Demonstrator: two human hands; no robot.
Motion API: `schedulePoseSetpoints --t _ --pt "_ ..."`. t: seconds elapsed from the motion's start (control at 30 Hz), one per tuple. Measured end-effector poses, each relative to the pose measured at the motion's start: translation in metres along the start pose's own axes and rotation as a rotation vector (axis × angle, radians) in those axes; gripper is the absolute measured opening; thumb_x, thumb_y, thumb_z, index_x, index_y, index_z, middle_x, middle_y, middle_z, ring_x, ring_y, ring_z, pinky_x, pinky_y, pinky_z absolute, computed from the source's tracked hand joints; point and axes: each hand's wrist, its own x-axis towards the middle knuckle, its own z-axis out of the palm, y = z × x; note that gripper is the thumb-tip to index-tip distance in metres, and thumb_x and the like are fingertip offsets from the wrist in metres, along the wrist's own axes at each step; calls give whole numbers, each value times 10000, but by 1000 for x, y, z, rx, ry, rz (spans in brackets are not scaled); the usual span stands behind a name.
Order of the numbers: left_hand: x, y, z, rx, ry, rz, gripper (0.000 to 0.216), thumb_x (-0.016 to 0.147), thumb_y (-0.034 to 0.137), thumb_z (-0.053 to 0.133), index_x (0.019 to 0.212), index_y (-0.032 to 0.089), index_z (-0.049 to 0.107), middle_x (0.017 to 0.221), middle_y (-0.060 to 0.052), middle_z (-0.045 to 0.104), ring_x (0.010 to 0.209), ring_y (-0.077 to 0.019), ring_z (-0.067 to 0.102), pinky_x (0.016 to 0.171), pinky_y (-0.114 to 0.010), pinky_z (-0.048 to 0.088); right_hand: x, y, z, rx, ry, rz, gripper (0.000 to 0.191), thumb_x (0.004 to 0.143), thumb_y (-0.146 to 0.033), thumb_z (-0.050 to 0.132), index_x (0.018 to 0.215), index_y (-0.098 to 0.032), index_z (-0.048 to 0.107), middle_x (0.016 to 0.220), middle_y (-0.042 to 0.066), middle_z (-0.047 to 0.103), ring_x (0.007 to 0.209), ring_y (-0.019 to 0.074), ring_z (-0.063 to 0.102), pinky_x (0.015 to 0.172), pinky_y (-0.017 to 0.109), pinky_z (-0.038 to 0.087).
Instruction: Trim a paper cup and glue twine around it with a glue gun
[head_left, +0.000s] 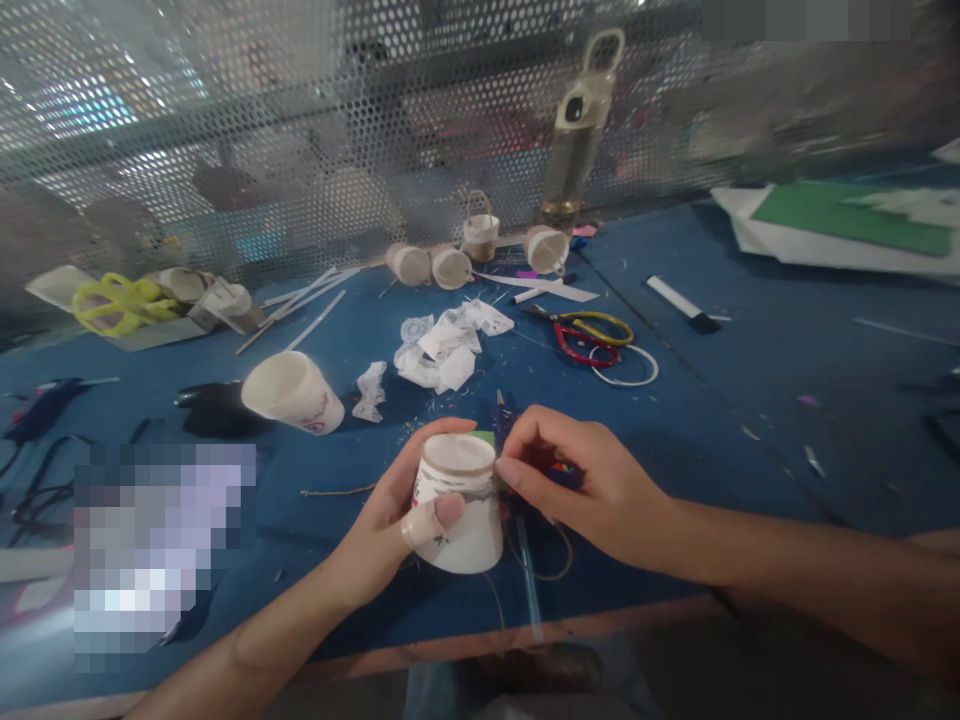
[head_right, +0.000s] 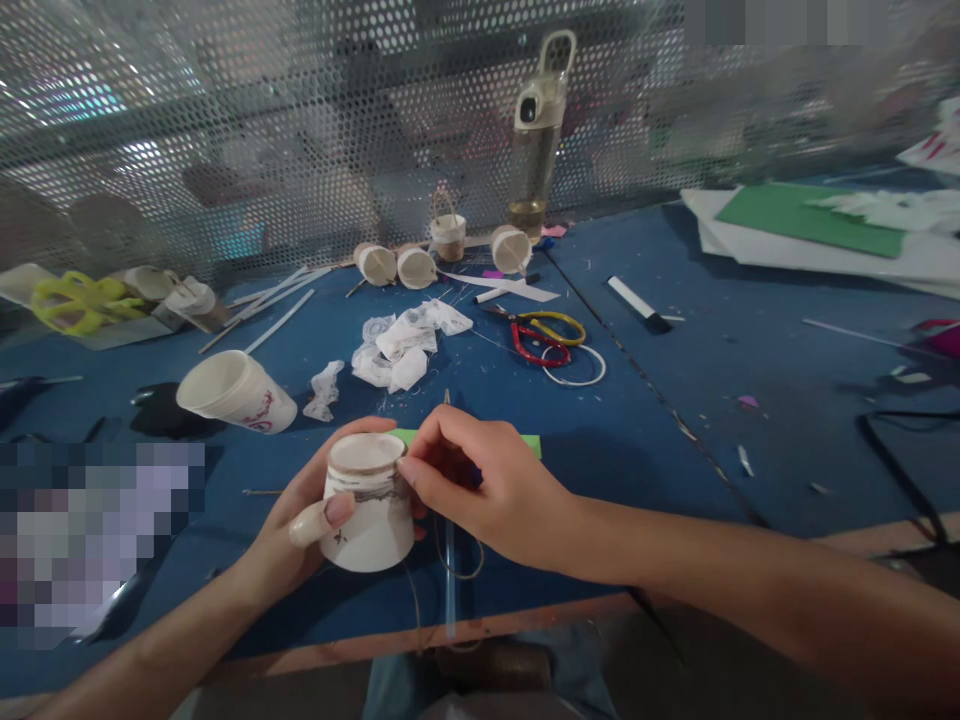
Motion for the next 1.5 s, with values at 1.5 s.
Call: schedulePoseSetpoints --t 1.5 --pt "7 6 -14 -81 125 -2 475 822 416 791 1244 257 642 1111 -90 755 967 -276 745 782 -325 577 -1 11 -36 -1258 -336 134 186 807 -172 550 980 -206 491 941 43 615 533 166 557 476 312 210"
